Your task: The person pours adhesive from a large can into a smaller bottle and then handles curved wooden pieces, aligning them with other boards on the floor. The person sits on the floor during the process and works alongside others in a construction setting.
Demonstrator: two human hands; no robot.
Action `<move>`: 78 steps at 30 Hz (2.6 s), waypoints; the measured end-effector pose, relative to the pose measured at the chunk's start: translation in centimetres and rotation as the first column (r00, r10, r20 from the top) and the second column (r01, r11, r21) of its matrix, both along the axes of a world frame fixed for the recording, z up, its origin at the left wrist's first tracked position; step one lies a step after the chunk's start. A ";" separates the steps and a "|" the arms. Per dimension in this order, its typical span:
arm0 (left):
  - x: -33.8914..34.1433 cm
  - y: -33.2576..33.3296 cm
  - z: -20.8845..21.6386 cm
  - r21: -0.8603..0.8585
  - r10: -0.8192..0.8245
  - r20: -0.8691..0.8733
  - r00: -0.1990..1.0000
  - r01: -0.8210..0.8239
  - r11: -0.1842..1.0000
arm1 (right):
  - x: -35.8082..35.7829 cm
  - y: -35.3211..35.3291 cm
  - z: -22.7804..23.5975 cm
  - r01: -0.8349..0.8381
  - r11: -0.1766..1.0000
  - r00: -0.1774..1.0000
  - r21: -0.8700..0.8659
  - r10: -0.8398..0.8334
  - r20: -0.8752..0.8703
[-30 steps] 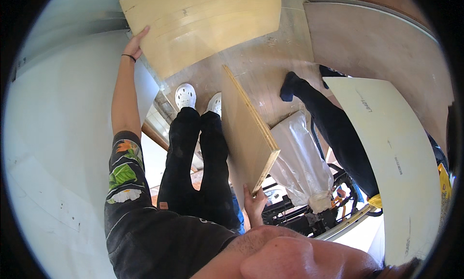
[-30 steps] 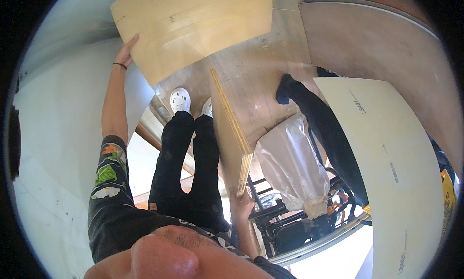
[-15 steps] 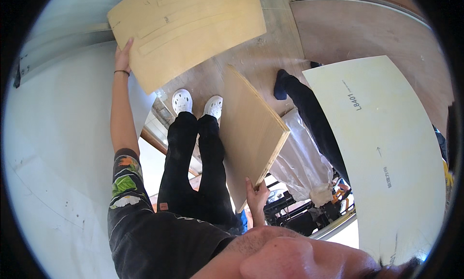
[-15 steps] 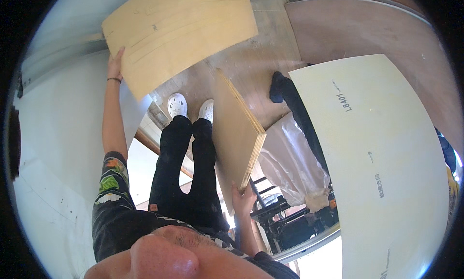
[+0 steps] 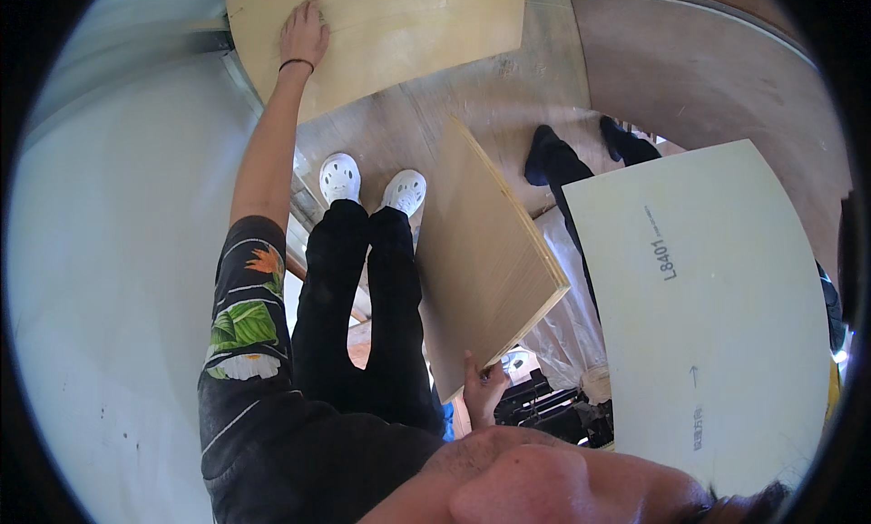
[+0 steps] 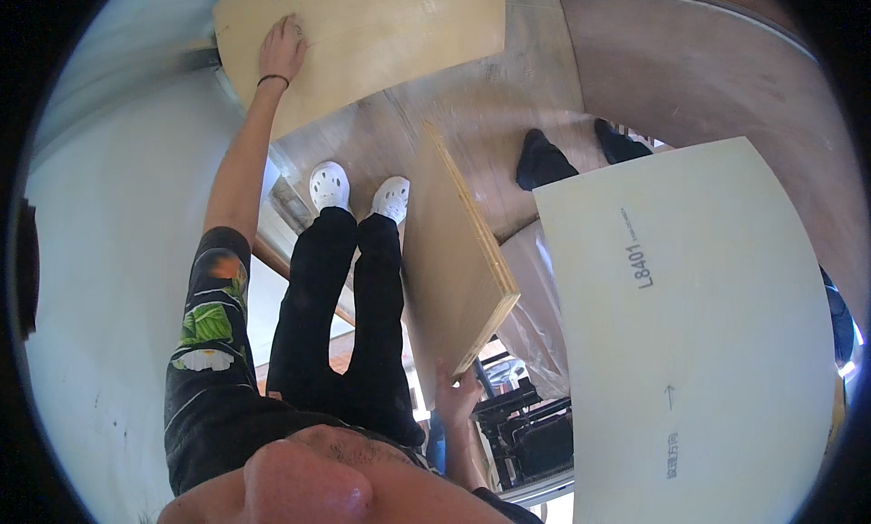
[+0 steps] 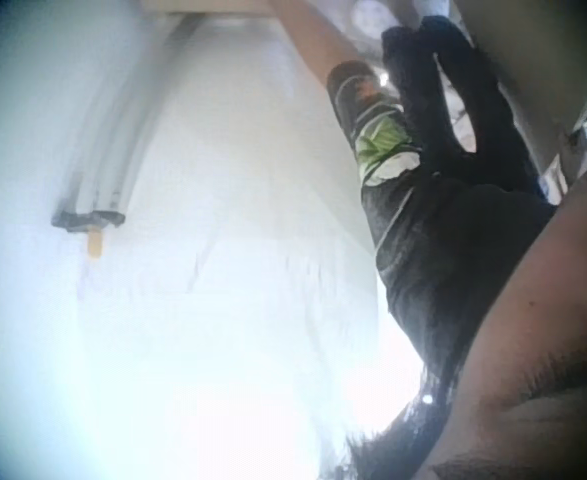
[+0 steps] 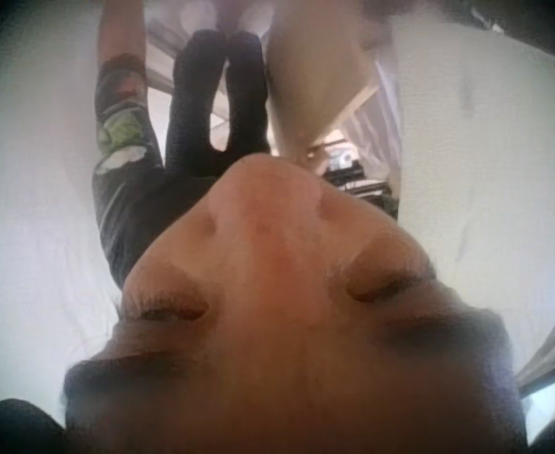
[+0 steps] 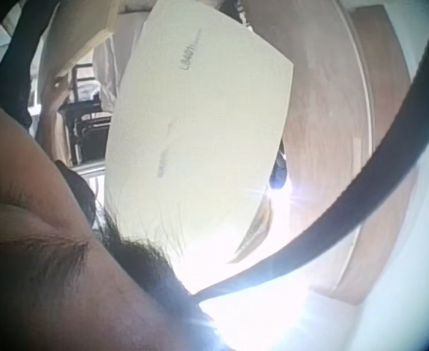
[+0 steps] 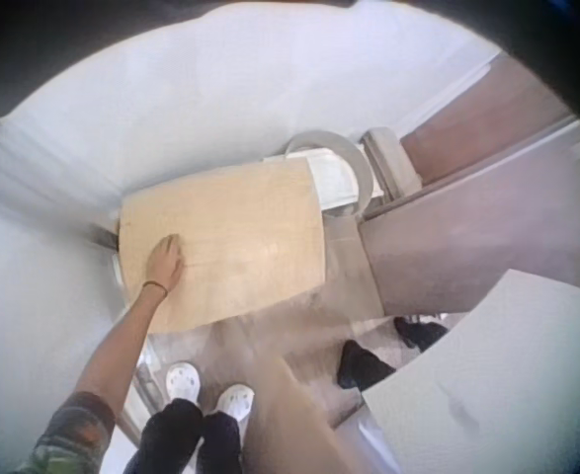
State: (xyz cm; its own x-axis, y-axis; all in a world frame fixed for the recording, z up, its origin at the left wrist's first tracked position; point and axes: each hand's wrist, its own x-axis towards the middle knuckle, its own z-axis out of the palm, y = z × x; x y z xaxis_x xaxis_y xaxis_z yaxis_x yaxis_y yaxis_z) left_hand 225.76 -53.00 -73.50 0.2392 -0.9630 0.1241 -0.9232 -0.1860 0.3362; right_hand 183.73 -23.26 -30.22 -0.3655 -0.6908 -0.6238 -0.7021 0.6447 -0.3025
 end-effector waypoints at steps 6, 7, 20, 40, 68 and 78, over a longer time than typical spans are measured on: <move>-0.7 -1.5 1.9 0.328 -0.165 0.099 0.981 0.125 0.936 | 0.0 -0.2 -0.5 -0.024 0.997 0.999 0.069 0.022 0.029; -0.6 -1.7 2.4 0.334 -0.163 0.072 0.984 0.130 0.933 | 0.1 -0.3 -0.5 -0.036 0.996 0.999 0.084 0.033 0.030; -2.5 -2.0 4.8 0.613 -0.164 -0.086 0.983 0.181 0.769 | 1.1 -1.4 -1.4 -0.210 0.975 0.977 0.075 0.211 0.000; -1.6 -11.9 4.7 0.472 -0.259 0.133 0.957 0.169 0.865 | 1.7 -0.6 -3.1 -0.166 0.983 0.986 0.082 0.165 0.015; -9.5 -16.0 29.6 0.460 -0.598 0.260 0.758 0.447 0.767 | 4.0 -1.4 -3.1 -0.285 0.959 0.952 -0.005 0.284 0.113; -7.9 -15.8 26.0 0.524 -0.664 0.334 0.669 0.454 0.721 | 4.4 -5.1 2.1 -0.438 0.895 0.895 -0.082 0.443 0.050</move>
